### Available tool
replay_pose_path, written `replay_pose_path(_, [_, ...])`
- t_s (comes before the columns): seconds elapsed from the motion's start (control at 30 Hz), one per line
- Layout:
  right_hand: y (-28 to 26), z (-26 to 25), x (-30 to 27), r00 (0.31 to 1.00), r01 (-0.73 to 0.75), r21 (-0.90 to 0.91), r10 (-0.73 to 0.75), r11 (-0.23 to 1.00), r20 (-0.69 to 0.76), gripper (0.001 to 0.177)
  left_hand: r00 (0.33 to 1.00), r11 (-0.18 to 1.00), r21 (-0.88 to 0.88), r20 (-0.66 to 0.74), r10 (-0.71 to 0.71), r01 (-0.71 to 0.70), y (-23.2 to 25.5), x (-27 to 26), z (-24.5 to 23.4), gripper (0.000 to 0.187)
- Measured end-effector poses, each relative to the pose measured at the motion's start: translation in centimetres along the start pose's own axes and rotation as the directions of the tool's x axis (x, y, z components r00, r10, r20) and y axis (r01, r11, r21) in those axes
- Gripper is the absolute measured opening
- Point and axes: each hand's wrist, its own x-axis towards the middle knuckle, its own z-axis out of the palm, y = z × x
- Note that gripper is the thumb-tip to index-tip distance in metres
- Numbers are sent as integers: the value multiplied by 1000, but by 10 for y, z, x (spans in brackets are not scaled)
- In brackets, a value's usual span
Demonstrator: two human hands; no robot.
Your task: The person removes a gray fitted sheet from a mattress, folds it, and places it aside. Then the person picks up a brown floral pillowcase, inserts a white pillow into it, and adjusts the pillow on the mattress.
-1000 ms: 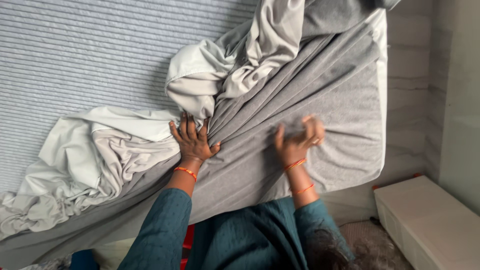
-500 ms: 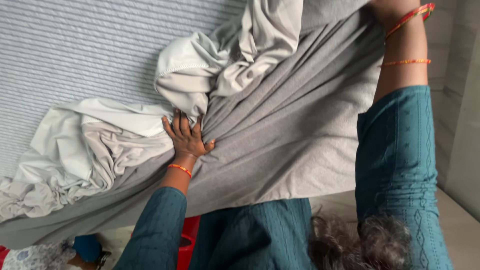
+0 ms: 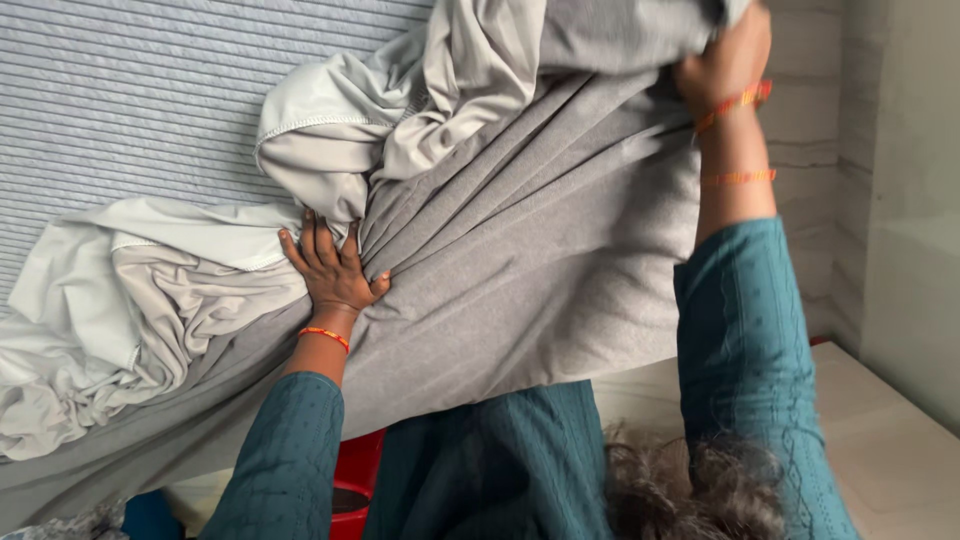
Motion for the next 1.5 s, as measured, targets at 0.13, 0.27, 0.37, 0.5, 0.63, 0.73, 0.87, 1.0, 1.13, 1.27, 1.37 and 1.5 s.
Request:
replay_pose_path(0.13, [-32, -33, -56, 958, -244, -105, 257, 964, 126, 25, 1000, 1000, 0, 0, -6, 6, 0, -2, 2, 76])
replay_pose_path(0.27, [-64, -53, -106, 929, -354, -111, 362, 929, 71, 27, 1000, 1000, 0, 3, -2, 2, -1, -4, 1, 76])
replay_pose_path(0.37, [-88, -67, -130, 912, -393, -134, 404, 910, 67, 36, 1000, 1000, 10, 14, 0, 0, -1, 1, 1, 77])
replay_pose_path(0.5, [-123, -76, -177, 807, -549, -213, 579, 808, 116, 50, 999, 1000, 0, 27, -18, 18, 2, -5, -6, 78])
replay_pose_path(0.63, [-138, -58, -239, 927, -346, -290, 373, 892, 40, 89, 1000, 1000, -15, -25, -16, 16, 2, 5, -5, 80])
replay_pose_path(0.73, [-114, -26, -275, 854, -447, -427, 517, 786, 60, 100, 999, 1000, -7, 18, -28, 28, -1, -4, -3, 79])
replay_pose_path(0.87, [-89, -6, -288, 906, -402, -364, 421, 840, -28, 85, 999, 999, -14, -18, -30, 29, -1, -3, -1, 83])
replay_pose_path(1.0, [-97, -8, -282, 897, -425, -310, 441, 850, -22, 83, 999, 999, 6, -1, -37, 37, 1, -4, -6, 83])
replay_pose_path(1.13, [-98, -12, -263, 904, -345, -388, 413, 855, 107, 85, 999, 999, 0, 12, -37, 37, 0, -1, -4, 85])
replay_pose_path(1.27, [-97, -9, -269, 906, -336, -404, 410, 851, 109, 91, 999, 998, 55, 23, -33, 32, -2, -7, -2, 84])
replay_pose_path(1.37, [-89, -2, -270, 840, -414, -419, 517, 808, 167, 101, 999, 998, 43, 11, -42, 42, -2, -4, -1, 85])
replay_pose_path(1.5, [-87, -2, -282, 779, -510, -340, 592, 790, 207, 101, 996, 998, 12, 74, -59, 58, 3, -1, -8, 84])
